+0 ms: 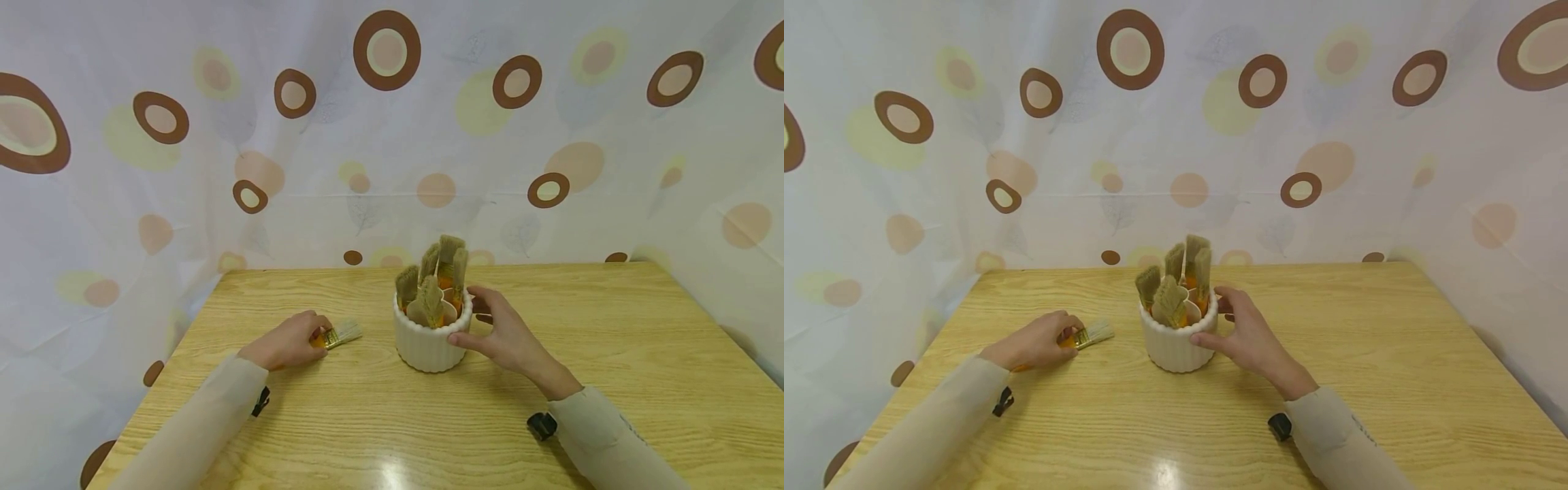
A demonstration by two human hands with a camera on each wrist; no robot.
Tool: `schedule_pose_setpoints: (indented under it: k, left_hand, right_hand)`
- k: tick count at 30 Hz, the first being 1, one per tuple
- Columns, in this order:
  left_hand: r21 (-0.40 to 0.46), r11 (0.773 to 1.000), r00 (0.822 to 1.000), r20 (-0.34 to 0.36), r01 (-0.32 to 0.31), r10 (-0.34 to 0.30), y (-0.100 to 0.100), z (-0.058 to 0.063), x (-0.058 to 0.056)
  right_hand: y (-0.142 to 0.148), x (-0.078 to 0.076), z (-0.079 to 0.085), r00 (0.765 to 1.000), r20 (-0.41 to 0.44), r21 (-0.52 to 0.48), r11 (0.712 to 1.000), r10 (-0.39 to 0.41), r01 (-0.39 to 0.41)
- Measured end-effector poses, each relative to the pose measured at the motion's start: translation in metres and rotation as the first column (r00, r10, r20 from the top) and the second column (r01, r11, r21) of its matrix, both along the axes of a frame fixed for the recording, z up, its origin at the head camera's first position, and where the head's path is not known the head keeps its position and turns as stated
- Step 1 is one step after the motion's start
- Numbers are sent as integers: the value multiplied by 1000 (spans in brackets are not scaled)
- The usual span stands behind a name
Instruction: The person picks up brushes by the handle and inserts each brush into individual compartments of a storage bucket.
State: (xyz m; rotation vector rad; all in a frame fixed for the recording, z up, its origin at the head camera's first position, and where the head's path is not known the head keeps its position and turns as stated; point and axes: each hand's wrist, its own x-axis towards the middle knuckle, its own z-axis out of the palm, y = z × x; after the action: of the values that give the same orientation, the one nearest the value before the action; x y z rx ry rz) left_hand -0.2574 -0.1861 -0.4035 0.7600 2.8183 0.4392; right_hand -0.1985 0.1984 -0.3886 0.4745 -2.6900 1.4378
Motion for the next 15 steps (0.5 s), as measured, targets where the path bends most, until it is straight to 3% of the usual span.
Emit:
schedule_pose_setpoints:
  k: [15]
  left_hand:
    - [-2, 1000, 1000, 8, -19, 19, 2, 1, 3]
  right_hand:
    - [-1, 1, 0, 1000, 24, -44, 999, 19, -18]
